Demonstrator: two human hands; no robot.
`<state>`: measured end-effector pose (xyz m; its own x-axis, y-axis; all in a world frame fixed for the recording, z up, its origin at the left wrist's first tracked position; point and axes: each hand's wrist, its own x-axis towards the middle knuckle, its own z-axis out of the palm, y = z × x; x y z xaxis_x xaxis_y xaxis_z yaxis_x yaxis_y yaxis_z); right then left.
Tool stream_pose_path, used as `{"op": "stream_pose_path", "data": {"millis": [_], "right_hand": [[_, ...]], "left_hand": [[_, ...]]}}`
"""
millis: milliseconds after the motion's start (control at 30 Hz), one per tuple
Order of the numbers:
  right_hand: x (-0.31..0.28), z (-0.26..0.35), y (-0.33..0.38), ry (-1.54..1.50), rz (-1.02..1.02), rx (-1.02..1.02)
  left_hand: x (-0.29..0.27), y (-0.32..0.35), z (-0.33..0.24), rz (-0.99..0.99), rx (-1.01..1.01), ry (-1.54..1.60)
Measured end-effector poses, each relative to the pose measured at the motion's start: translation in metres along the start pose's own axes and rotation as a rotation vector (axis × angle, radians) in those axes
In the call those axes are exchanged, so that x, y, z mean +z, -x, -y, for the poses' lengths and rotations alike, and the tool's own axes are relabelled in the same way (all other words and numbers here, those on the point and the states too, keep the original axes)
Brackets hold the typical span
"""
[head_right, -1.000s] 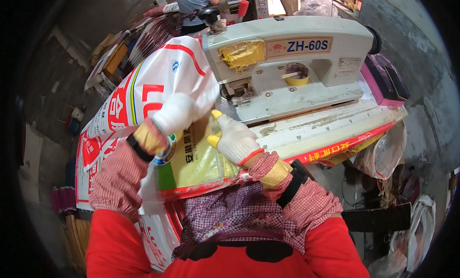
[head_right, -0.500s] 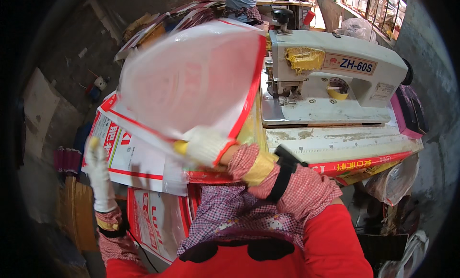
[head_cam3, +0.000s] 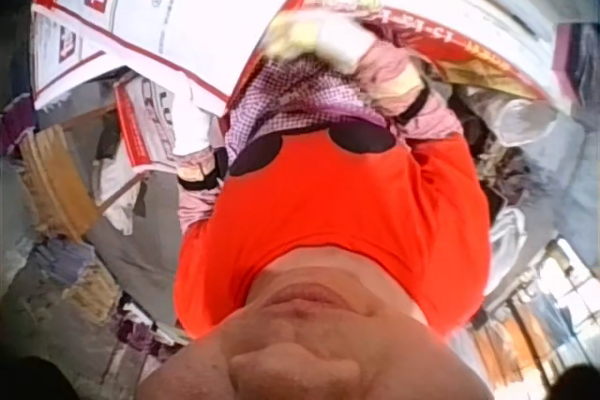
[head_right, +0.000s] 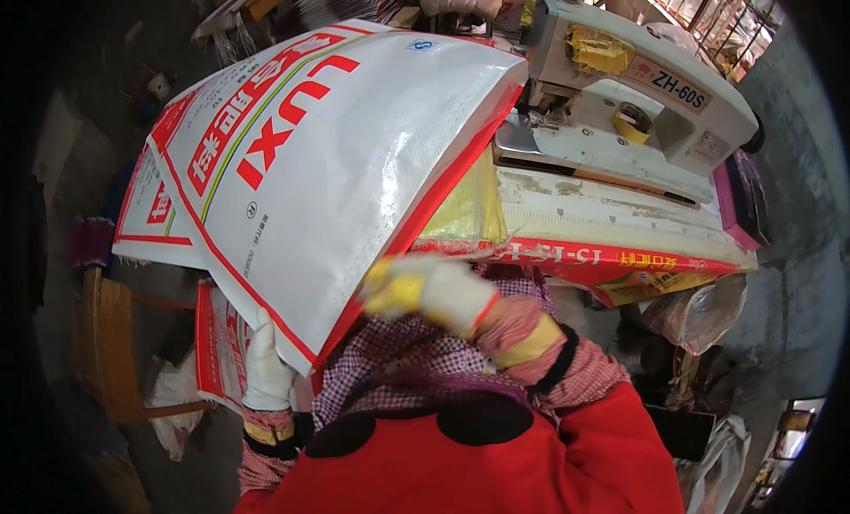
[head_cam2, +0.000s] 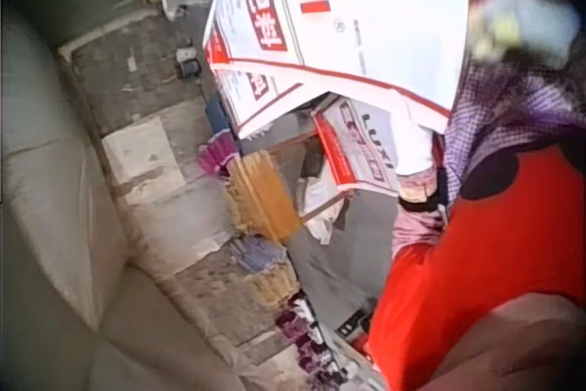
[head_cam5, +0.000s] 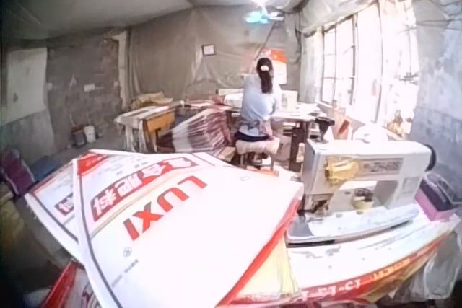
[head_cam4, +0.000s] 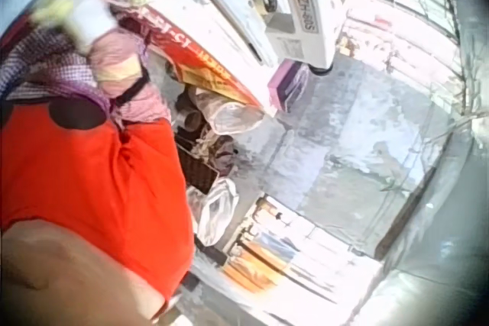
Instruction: The recorder is using an industrial sewing machine to stitch and process large plastic fertilizer bags.
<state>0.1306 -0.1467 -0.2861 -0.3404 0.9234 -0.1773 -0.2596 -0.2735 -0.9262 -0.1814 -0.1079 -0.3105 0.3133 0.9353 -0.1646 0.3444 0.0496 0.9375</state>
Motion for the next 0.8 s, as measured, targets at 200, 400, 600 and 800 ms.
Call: {"op": "stream_pose_path", "data": {"millis": [200, 400, 600, 800], "right_hand": [[-0.116, 0.024, -0.025, 0.431, -0.449, -0.319], [-0.124, 0.025, -0.052, 2.112, -0.169, -0.417], [-0.068, 0.036, -0.090, 2.021, -0.144, -0.438], [-0.065, 0.028, -0.026, 2.030, -0.464, -0.353]], "left_hand": [[-0.056, 0.020, 0.040, -0.036, -0.221, 0.826], [-0.113, 0.104, 0.089, 0.058, -0.051, -0.600], [-0.115, 0.119, 0.126, -0.082, -0.322, 0.378], [-0.118, 0.090, 0.108, -0.127, -0.227, 0.640]]}}
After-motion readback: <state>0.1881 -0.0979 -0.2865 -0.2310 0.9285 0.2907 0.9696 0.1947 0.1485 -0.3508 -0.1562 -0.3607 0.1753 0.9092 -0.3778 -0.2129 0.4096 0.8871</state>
